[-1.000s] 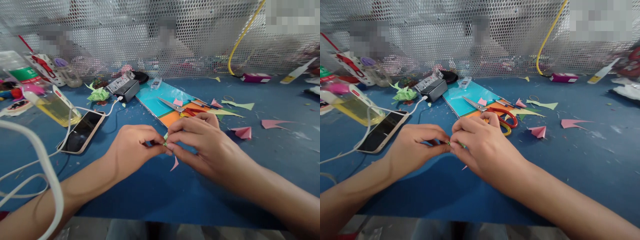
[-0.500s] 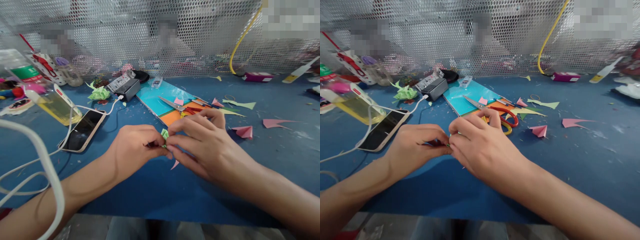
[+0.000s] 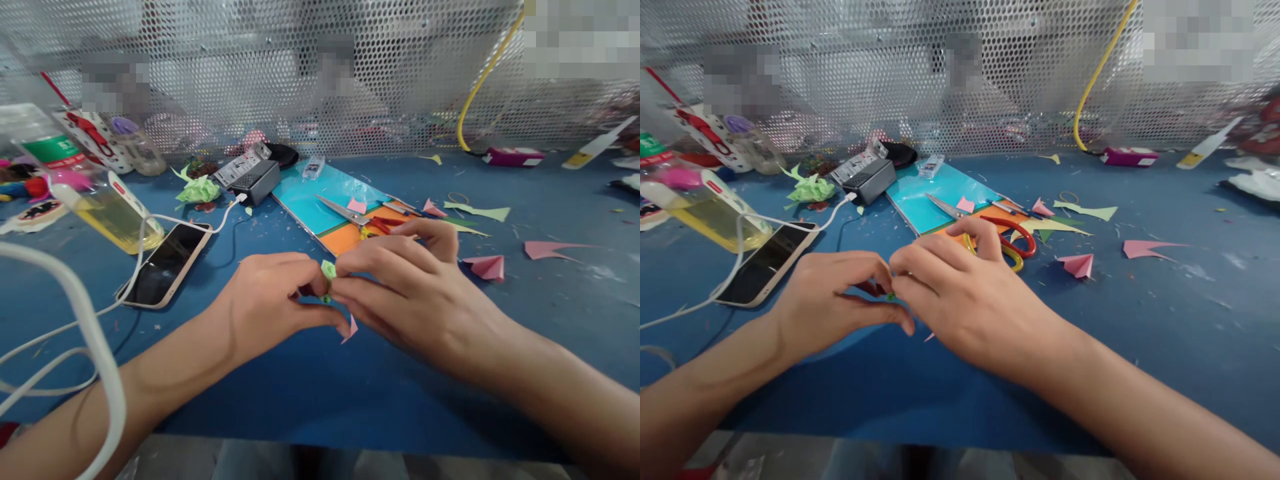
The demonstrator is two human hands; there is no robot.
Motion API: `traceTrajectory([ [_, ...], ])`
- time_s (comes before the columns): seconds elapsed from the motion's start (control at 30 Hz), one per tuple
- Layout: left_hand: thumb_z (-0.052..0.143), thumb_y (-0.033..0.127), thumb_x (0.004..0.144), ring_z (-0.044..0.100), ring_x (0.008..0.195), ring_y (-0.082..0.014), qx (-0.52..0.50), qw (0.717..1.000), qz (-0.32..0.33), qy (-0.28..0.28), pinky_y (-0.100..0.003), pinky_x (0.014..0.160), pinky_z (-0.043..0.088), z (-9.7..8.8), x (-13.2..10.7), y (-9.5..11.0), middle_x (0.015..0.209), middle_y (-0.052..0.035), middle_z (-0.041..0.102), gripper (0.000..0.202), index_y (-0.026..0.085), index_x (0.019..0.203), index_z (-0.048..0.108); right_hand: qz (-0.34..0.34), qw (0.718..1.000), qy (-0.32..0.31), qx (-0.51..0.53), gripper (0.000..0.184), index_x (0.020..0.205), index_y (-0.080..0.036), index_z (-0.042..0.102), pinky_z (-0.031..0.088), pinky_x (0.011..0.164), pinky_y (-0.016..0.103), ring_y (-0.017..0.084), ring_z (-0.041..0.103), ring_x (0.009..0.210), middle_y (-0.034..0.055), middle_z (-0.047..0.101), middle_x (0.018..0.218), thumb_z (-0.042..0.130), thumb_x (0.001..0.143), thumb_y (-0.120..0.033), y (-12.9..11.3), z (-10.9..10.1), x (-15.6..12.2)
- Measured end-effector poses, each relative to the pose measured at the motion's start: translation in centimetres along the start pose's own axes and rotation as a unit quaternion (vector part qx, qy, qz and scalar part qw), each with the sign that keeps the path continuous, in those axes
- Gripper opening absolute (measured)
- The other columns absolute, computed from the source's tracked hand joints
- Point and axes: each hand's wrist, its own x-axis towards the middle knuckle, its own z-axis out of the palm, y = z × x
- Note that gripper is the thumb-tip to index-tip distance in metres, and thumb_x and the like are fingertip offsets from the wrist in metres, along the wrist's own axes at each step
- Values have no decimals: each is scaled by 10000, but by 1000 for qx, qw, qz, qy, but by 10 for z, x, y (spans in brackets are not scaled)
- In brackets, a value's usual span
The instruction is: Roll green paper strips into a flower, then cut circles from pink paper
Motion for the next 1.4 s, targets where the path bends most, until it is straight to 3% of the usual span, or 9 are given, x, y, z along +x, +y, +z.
traceTrajectory([
  [0.1, 789, 384, 624, 566, 551, -82, -83, 995, -49, 36, -168, 511, 485, -9, 6, -3, 624, 18, 647, 286, 157, 631, 613, -18, 998, 38, -41, 189, 973, -208, 592, 300, 903, 407, 199, 594, 976, 35, 689, 1040, 435, 941, -106, 6, -6, -1],
  [0.23, 761, 315, 678, 633, 652, -98, -137, 980, -134, 59, -137, 459, 470, -16, 11, -7, 739, 11, 691, 175, 175, 735, 672, -61, 990, 96, -78, 196, 953, -227, 600, 331, 836, 366, 177, 641, 904, -8, 732, 972, 493, 905, -70, 6, -16, -1],
  [0.43, 791, 230, 629, 679, 708, -127, -216, 965, -146, 33, -130, 449, 491, -14, 9, -4, 823, -8, 702, 228, 167, 784, 636, -79, 985, 131, -81, 243, 858, -282, 620, 365, 724, 348, 125, 661, 646, -93, 742, 760, 488, 906, -83, 1, -22, 7],
  [0.53, 758, 222, 671, 689, 713, -133, -214, 966, -143, 20, -132, 466, 505, -13, 7, -2, 771, -4, 711, 177, 169, 770, 621, -95, 982, 133, -97, 221, 861, -259, 629, 373, 726, 340, 122, 658, 645, -83, 738, 725, 500, 903, -84, 2, -23, 7],
  [0.67, 700, 188, 721, 673, 710, -108, -163, 982, -90, 21, -142, 528, 531, -12, 4, -4, 814, -7, 718, 82, 168, 757, 628, -107, 981, 126, -104, 209, 899, -230, 635, 378, 779, 331, 126, 653, 735, -58, 736, 776, 510, 893, -63, 3, -20, 2],
  [0.83, 649, 103, 706, 639, 642, -91, -118, 991, -34, 55, -150, 514, 529, -7, 3, -5, 742, 3, 701, 73, 165, 719, 613, 4, 990, 137, -9, 47, 899, -231, 624, 381, 801, 382, 180, 611, 837, 29, 684, 913, 579, 884, -229, 4, -9, -1],
  [1.0, 617, 79, 714, 636, 639, -90, -60, 996, 25, 69, -155, 538, 528, -1, 1, -3, 733, -8, 694, 79, 156, 728, 620, 118, 982, 106, 101, 76, 855, -224, 652, 399, 802, 406, 215, 606, 860, 45, 646, 903, 637, 826, -292, 4, 0, 2],
  [1.2, 634, 81, 715, 636, 675, -94, -17, 997, 38, 64, -164, 583, 526, 1, 1, 2, 820, -46, 687, 61, 138, 717, 657, 149, 973, 87, 153, 37, 765, -225, 637, 430, 771, 394, 202, 604, 810, 33, 639, 853, 664, 787, -238, 1, -1, 4],
  [1.4, 633, 71, 739, 608, 630, -82, -3, 998, 41, 49, -168, 586, 496, 0, 1, 3, 728, -25, 671, 70, 128, 723, 672, 203, 959, 29, 196, 35, 790, -216, 651, 429, 822, 417, 213, 606, 872, 37, 648, 876, 664, 766, -239, 3, 2, 3],
])
